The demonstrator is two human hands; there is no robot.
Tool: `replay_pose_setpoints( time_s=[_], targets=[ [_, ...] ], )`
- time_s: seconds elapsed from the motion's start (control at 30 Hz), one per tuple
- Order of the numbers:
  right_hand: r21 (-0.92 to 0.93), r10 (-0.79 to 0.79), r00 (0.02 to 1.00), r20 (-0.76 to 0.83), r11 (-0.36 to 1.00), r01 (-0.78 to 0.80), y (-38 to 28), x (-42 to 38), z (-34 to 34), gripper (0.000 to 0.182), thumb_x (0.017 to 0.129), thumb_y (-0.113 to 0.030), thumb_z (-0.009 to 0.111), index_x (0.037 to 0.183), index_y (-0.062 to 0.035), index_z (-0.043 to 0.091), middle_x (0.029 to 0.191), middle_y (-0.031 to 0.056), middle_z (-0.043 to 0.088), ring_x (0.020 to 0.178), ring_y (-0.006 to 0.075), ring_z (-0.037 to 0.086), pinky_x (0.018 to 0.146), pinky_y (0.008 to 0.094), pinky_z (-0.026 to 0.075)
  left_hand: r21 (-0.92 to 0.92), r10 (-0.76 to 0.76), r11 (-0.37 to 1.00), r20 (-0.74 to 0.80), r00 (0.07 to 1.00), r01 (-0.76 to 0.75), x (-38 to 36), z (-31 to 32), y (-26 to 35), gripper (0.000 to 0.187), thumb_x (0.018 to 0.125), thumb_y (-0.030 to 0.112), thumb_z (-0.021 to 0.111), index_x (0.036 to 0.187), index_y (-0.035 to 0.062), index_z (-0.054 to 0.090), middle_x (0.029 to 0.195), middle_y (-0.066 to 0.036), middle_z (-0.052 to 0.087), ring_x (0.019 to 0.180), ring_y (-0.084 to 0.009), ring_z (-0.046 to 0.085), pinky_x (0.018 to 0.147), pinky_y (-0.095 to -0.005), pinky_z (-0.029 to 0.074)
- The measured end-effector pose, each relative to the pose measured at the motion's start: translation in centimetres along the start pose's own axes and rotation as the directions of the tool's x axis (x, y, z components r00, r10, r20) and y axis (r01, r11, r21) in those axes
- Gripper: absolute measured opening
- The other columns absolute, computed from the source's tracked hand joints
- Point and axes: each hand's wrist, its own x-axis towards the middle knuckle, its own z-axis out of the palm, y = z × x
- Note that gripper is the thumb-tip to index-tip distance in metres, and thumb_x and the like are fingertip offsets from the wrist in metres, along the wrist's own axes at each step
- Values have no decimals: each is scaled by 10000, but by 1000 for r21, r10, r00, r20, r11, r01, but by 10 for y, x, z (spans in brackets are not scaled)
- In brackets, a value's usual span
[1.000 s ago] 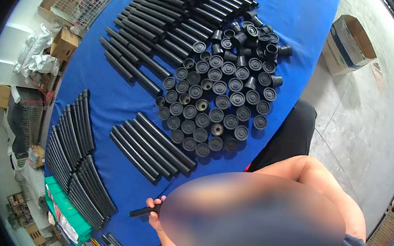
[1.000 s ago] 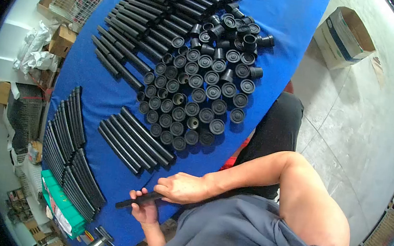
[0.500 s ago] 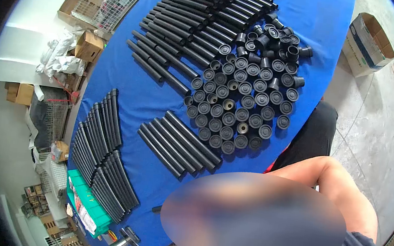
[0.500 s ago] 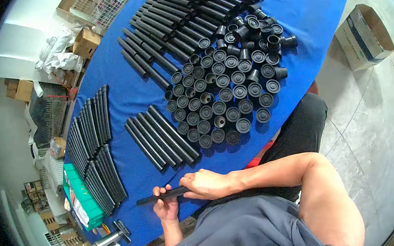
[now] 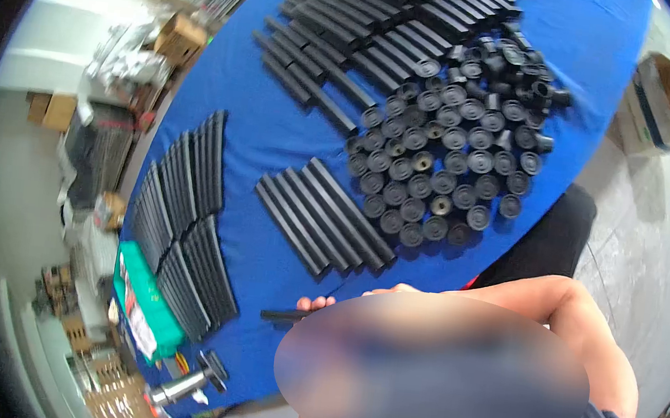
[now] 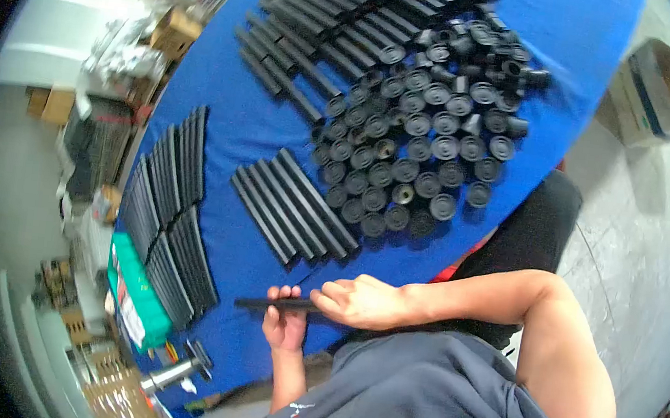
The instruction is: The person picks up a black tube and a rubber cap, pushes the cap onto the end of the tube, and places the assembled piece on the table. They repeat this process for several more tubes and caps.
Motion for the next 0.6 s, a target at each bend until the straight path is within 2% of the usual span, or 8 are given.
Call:
replay_pose_setpoints(
  time_s=[0.03, 0.1, 0.17, 0.2, 0.3, 0.6],
  targets=[
    [41, -8, 1000, -14, 999, 9, 4, -3, 5, 435, 944, -225, 682, 1264, 37, 544, 894, 148, 608, 778, 325, 681, 593, 443, 560, -14, 10, 1000, -10, 1000, -10, 0, -1, 0, 353, 920, 74, 745, 1230, 66, 576, 1314, -205, 657, 1344, -383, 546, 1165, -557, 413],
    [222, 99, 993, -68, 972, -81, 1, 3, 1, 416, 959, -235, 677, 1252, 33, 552, 899, 164, 622, 780, 365, 671, 638, 477, 559, 1, 20, 1000, 11, 1000, -20, 2, -2, -2, 349, 921, 117, 761, 1218, 80, 579, 1316, -196, 660, 1330, -381, 558, 1167, -557, 405],
    [263, 158, 987, 36, 951, -161, -2, 7, -12, 405, 971, -255, 671, 1239, 30, 564, 906, 181, 632, 780, 396, 662, 680, 494, 556, -4, 10, 1000, 26, 1000, -10, 3, 9, -3, 335, 921, 134, 767, 1190, 83, 573, 1302, -195, 664, 1329, -380, 560, 1161, -553, 421],
    [208, 120, 993, -12, 971, -115, -4, 8, -10, 340, 952, -225, 685, 1146, 25, 560, 883, 186, 613, 739, 394, 665, 654, 496, 549, 15, 13, 1000, 15, 1000, -13, 1, 8, -3, 328, 925, 136, 763, 1182, 81, 567, 1297, -197, 664, 1330, -380, 560, 1153, -552, 434],
    [217, 124, 992, 7, 968, -123, -4, 7, -8, 374, 944, -212, 694, 1185, 37, 555, 887, 186, 615, 783, 387, 670, 655, 484, 557, 10, 1, 1000, 22, 1000, -1, 1, 5, -2, 308, 945, 126, 737, 1177, 78, 540, 1301, -208, 649, 1342, -381, 552, 1114, -539, 495],
    [207, 132, 991, 16, 969, -133, -4, 6, -4, 411, 919, -205, 716, 1200, 46, 550, 917, 187, 632, 822, 390, 671, 690, 492, 564, 4, -24, 1000, 28, 999, 24, 2, 7, -2, 296, 955, 132, 726, 1174, 87, 533, 1298, -206, 643, 1369, -387, 523, 1117, -545, 491]
  ],
)
